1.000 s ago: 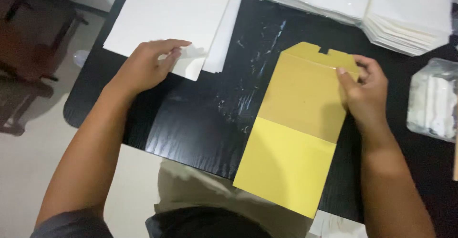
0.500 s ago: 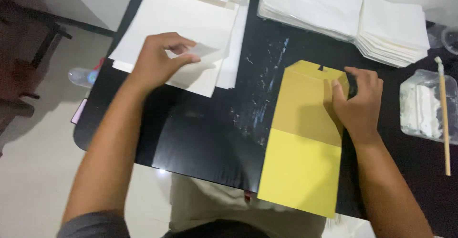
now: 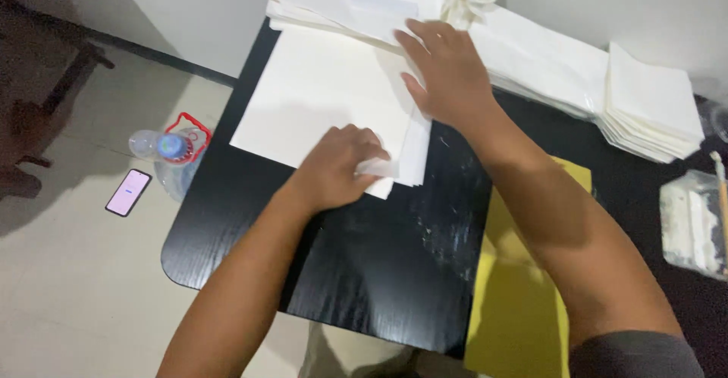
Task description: Assembling a paper bag by folding paper and applying glue with a brush
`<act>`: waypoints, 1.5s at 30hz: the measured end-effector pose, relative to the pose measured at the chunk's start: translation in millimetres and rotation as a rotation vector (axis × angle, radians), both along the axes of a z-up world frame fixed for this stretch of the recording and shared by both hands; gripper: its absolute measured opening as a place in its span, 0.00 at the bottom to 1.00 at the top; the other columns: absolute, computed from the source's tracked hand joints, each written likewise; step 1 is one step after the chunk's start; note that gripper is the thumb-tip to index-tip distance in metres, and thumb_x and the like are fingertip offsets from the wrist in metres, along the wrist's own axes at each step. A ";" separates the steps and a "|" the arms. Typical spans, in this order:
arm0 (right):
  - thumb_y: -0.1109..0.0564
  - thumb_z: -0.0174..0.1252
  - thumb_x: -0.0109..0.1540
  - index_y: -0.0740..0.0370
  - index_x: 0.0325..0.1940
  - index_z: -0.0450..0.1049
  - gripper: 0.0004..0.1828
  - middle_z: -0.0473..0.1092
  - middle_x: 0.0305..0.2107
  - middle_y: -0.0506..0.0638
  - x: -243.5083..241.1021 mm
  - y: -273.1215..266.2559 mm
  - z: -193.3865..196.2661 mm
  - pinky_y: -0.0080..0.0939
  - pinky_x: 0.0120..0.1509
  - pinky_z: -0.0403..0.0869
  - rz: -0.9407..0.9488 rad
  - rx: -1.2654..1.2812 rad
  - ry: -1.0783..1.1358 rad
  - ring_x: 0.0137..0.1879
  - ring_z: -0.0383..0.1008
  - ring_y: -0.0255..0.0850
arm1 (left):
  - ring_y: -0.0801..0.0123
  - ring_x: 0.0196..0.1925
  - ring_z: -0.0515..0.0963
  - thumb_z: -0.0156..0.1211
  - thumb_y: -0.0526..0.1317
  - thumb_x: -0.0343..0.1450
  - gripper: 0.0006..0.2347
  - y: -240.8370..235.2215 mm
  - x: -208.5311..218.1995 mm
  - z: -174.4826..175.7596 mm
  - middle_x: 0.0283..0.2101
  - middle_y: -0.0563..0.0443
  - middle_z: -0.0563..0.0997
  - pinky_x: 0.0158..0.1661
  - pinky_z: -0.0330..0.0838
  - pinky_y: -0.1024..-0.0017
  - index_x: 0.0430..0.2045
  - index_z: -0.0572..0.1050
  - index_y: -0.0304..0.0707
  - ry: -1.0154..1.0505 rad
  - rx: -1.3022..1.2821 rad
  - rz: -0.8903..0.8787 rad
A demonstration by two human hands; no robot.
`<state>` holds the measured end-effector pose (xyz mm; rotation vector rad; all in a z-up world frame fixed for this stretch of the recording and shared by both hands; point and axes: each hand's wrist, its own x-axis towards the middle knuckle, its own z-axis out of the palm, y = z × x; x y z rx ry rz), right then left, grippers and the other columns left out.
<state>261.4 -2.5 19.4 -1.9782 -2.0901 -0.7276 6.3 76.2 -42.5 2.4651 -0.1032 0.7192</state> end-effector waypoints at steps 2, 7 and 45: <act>0.46 0.64 0.66 0.55 0.76 0.64 0.35 0.63 0.70 0.53 13.4 43.5 -16.8 0.60 0.68 0.63 0.020 -0.114 -0.059 0.71 0.62 0.55 | 0.52 0.47 0.75 0.59 0.43 0.71 0.11 2.7 -2.2 -6.4 0.48 0.50 0.78 0.41 0.63 0.55 0.47 0.79 0.47 0.149 -0.038 0.006; 0.50 0.62 0.67 0.53 0.78 0.59 0.36 0.54 0.74 0.59 29.5 96.9 -19.7 0.69 0.69 0.58 0.003 -0.266 0.094 0.74 0.53 0.65 | 0.56 0.45 0.74 0.62 0.39 0.69 0.10 5.7 0.7 0.4 0.44 0.56 0.77 0.45 0.62 0.58 0.43 0.80 0.48 0.187 -0.114 0.031; 0.55 0.50 0.69 0.59 0.71 0.67 0.25 0.70 0.62 0.58 68.3 129.5 -54.6 0.40 0.29 0.81 0.063 0.132 -0.661 0.56 0.81 0.51 | 0.63 0.35 0.75 0.60 0.23 0.73 0.13 -1.3 -14.8 43.7 0.41 0.57 0.83 0.35 0.65 0.65 0.46 0.80 0.43 -0.537 0.305 0.422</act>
